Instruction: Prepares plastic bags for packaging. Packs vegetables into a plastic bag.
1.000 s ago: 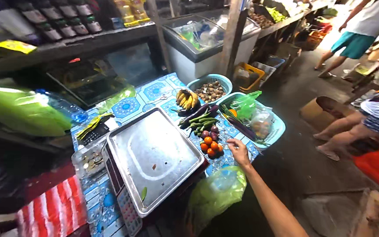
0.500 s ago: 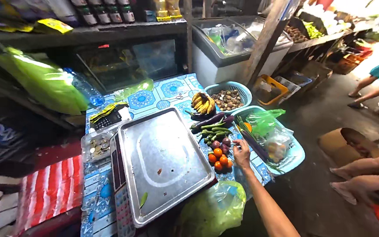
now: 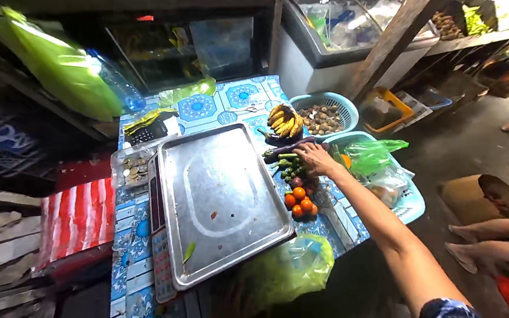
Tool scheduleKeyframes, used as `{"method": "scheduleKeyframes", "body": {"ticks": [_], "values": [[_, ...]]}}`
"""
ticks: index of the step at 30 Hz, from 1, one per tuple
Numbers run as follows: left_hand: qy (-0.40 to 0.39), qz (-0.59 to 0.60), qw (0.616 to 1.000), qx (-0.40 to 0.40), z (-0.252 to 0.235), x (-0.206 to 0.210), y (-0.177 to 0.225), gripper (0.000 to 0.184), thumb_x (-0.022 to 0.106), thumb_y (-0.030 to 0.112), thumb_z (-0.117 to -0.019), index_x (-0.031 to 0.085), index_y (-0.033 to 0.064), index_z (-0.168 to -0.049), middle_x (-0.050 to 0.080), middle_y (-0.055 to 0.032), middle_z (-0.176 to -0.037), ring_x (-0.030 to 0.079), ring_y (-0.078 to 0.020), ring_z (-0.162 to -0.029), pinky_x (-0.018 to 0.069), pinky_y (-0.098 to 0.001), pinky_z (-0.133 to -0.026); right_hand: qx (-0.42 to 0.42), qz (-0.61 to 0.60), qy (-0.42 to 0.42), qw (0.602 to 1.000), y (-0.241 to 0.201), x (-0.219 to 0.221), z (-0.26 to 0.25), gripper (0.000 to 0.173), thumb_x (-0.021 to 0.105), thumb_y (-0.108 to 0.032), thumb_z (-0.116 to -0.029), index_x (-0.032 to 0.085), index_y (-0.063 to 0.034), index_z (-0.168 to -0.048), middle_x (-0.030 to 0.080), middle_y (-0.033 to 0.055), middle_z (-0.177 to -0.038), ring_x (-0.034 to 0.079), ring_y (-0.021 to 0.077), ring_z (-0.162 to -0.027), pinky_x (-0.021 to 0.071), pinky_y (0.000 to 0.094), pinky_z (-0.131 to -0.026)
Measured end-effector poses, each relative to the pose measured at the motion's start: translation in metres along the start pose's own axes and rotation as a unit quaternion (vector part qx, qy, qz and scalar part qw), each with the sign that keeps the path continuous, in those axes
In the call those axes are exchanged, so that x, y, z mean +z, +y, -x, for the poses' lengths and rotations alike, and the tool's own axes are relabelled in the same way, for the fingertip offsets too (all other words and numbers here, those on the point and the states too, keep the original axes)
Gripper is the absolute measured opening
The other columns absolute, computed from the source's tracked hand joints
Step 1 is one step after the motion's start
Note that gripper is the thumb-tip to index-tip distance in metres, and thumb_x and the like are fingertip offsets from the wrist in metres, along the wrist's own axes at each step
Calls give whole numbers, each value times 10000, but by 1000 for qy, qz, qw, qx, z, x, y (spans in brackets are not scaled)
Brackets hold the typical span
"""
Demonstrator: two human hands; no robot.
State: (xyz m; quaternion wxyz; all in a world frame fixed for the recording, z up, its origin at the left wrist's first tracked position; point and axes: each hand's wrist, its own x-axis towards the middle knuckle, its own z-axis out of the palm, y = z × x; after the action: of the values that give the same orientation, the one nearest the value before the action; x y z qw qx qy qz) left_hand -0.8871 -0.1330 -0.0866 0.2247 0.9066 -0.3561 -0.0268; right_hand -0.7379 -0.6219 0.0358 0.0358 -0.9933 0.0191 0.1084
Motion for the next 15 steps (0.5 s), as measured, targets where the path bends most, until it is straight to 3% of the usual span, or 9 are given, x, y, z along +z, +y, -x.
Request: {"method": "scheduleKeyframes", "body": {"ticks": [1,4,9,11,15], "values": [[29,-13,999,9,-1,6,-3,495,645,389,-918,738,-38,-1151,712,-273,-1149,692,-470,-1067,554,-591,-915,1,-32,42,999,3,0,5,866,896,-147,-699,523,-120,-1480,472,217,-1532,433,448,-1413,373,658,-1096],[28,-2,1000,7,-1,5,0,493,621,352,-930,718,-59,-1183,709,-280,-1154,691,-480,-1060,549,-600,-910,35,-110,136,984,-1,5,56,747,821,-92,-795,510,-47,-1473,464,264,-1520,491,488,-1353,434,669,-1043],[36,21,999,-5,-3,8,1,498,612,297,-913,692,-106,-1194,678,-338,-1174,659,-542,-1082,507,-649,-946,135,-191,209,950,8,26,199,593,713,25,-880,513,11,-1438,496,271,-1477,560,437,-1297,490,572,-1052],[22,19,999,-12,-3,8,1,500,606,281,-929,671,-121,-1218,661,-359,-1189,646,-558,-1099,489,-664,-965,217,-253,208,920,18,40,263,501,668,23,-925,532,49,-1407,546,295,-1410,618,425,-1207,514,552,-1020],[16,7,1000,-19,0,12,1,509,604,264,-945,640,-128,-1268,617,-379,-1267,600,-575,-1179,448,-677,-1019,404,-358,224,812,27,74,377,326,564,-36,-1005,594,64,-1314,660,255,-1254,710,331,-1015,577,492,-912]]}}
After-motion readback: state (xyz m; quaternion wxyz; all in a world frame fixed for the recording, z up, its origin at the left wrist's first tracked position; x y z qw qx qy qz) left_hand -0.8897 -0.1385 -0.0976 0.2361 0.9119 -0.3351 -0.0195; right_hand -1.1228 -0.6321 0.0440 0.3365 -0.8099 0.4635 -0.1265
